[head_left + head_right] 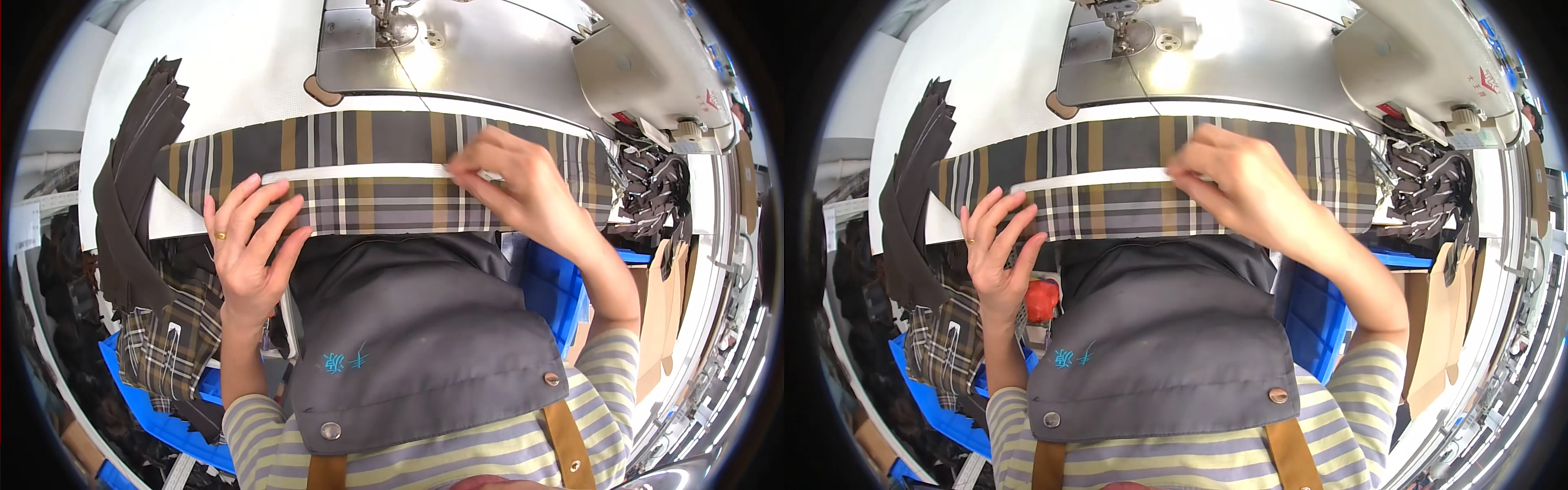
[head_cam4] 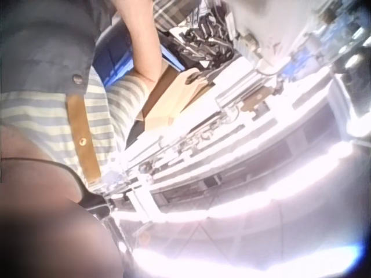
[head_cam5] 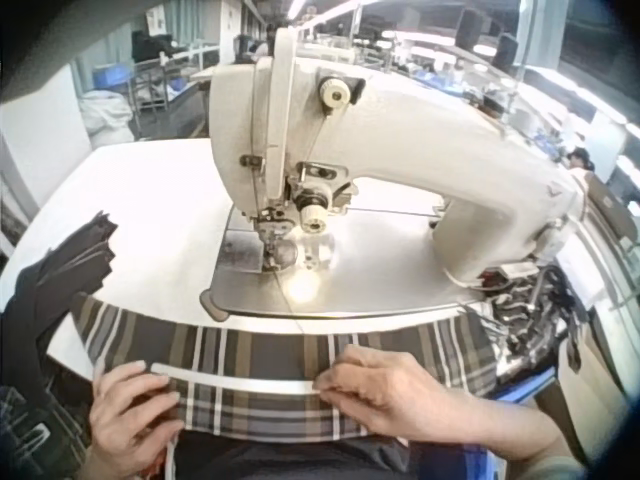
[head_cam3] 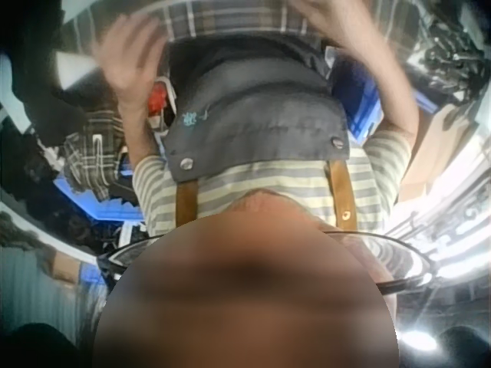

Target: Sewing a zipper onto a piece of plaid leather or fabric material.

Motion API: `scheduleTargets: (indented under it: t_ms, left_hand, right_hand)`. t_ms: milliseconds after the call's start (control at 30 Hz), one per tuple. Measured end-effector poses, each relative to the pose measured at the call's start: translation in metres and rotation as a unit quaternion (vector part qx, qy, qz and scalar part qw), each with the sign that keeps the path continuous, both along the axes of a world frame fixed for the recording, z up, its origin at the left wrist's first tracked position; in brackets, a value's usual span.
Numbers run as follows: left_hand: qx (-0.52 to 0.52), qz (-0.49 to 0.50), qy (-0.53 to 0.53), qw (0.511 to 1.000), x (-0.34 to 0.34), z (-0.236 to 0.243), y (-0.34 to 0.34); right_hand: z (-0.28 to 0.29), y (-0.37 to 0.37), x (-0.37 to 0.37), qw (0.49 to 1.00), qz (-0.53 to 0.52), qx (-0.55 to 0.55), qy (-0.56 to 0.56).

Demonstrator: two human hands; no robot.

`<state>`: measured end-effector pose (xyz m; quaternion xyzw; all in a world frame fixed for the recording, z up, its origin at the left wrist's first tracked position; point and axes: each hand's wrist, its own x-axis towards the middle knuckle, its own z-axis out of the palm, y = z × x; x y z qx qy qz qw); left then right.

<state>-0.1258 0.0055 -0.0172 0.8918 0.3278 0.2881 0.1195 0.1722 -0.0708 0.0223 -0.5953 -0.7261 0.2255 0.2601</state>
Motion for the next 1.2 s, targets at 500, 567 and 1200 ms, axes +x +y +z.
scheduleTargets:
  t_ms: [500,567,1200]
  left_hand:
    - [-0.056,-0.012,-0.024,0.998,-0.01,-0.018,0.011]
    - [-0.059,-0.009,-0.023,0.998,-0.01,-0.017,0.01]
    - [-0.031,-0.009,-0.003,0.999,-0.026,-0.01,0.006]
  right_hand:
    - [-0.001,0.024,-0.024,0.925,0.121,0.088,-0.349]
    - [-0.003,0.022,-0.029,0.9,0.133,0.102,-0.403]
    - [0.006,-0.071,0.041,0.986,-0.059,0.077,-0.134]
